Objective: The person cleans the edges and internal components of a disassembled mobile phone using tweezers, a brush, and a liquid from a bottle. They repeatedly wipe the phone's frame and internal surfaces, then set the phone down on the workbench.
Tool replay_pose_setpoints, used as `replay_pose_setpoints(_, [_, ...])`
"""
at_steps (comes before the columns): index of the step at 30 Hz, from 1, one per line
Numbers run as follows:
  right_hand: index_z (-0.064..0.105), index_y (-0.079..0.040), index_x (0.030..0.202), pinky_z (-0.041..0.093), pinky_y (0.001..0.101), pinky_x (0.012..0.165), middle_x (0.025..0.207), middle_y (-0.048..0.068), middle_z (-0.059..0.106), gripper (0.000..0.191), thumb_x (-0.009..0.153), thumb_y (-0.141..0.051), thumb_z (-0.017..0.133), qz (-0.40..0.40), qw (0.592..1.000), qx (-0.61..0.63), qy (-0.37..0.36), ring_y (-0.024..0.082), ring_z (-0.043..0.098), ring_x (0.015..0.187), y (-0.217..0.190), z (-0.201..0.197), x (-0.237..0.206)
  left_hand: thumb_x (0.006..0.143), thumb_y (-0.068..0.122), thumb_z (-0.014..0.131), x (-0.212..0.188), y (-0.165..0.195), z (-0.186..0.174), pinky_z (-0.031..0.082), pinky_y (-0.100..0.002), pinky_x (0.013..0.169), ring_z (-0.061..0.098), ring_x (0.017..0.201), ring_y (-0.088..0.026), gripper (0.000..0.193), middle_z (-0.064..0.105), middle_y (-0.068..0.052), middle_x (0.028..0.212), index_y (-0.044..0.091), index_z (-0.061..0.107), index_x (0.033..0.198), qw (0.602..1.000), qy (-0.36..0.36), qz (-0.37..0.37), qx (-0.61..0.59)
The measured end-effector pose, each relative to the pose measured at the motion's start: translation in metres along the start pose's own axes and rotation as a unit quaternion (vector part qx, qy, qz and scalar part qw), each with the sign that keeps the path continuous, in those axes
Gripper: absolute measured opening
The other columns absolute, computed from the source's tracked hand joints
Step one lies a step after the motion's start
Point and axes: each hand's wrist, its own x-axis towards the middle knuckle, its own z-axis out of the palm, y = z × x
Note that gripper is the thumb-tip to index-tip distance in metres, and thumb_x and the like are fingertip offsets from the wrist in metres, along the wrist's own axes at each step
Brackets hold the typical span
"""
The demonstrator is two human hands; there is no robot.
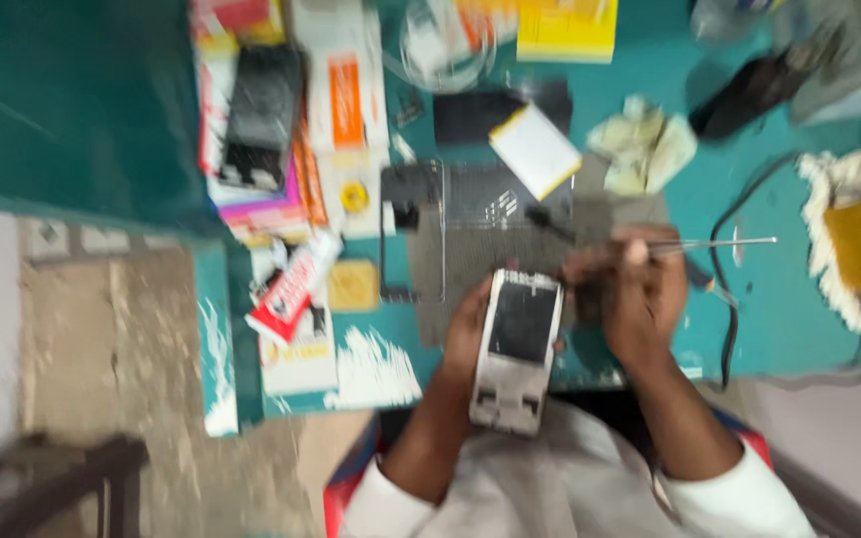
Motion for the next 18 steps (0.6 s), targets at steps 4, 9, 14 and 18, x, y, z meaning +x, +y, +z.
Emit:
replay_pose_setpoints(4, [0.066, -0.001, 0.112, 0.054, 0.0315, 0.051, 0.070, 0.015, 0.065, 0.028, 0.101, -0.027, 0.064, -0.010, 0.968, -0.246, -0.038, 0.021, 0.064, 0.059, -0.024, -0.011, 0.009, 0.106, 0.039, 0.049, 0.007, 0.011, 0.011, 0.060, -0.060, 0.086, 0.060, 0.129, -0.044, 0.037, 0.058, -0.024, 0.143, 0.019, 0.056, 0.136, 0.999, -0.012, 0.017, 0.037])
replay_pose_setpoints(9, [0.073, -0.001, 0.100, 0.053, 0.0436, 0.055, 0.067, 0.020, 0.071, 0.029, 0.086, -0.027, 0.076, 0.052, 0.857, -0.504, -0.095, 0.032, 0.069, 0.055, -0.028, -0.012, 0.009, 0.108, 0.037, 0.052, -0.006, 0.028, 0.057, 0.054, -0.059, 0.091, 0.054, 0.134, -0.045, 0.031, 0.054, -0.025, 0.149, 0.016, 0.055, 0.129, 0.955, -0.027, 0.111, 0.275])
replay_pose_setpoints(14, [0.075, 0.000, 0.095, 0.056, 0.0458, 0.064, 0.081, 0.020, 0.074, 0.024, 0.081, -0.020, 0.077, -0.072, 0.868, -0.480, -0.108, 0.038, 0.072, 0.069, -0.001, -0.014, 0.009, 0.107, 0.031, 0.057, -0.024, 0.015, 0.105, 0.041, -0.060, 0.114, 0.047, 0.142, -0.043, 0.026, 0.051, -0.021, 0.149, 0.015, 0.059, 0.128, 0.446, 0.026, 0.281, 0.849])
replay_pose_setpoints(18, [0.075, -0.002, 0.098, 0.056, 0.0464, 0.067, 0.083, 0.018, 0.075, 0.027, 0.077, -0.019, 0.078, -0.067, 0.846, -0.515, -0.120, 0.037, 0.072, 0.072, 0.016, -0.019, 0.016, 0.097, 0.026, 0.065, -0.014, -0.001, 0.107, 0.043, -0.062, 0.099, 0.049, 0.132, -0.047, 0.031, 0.052, -0.022, 0.141, 0.015, 0.064, 0.125, 0.265, 0.011, 0.294, 0.918])
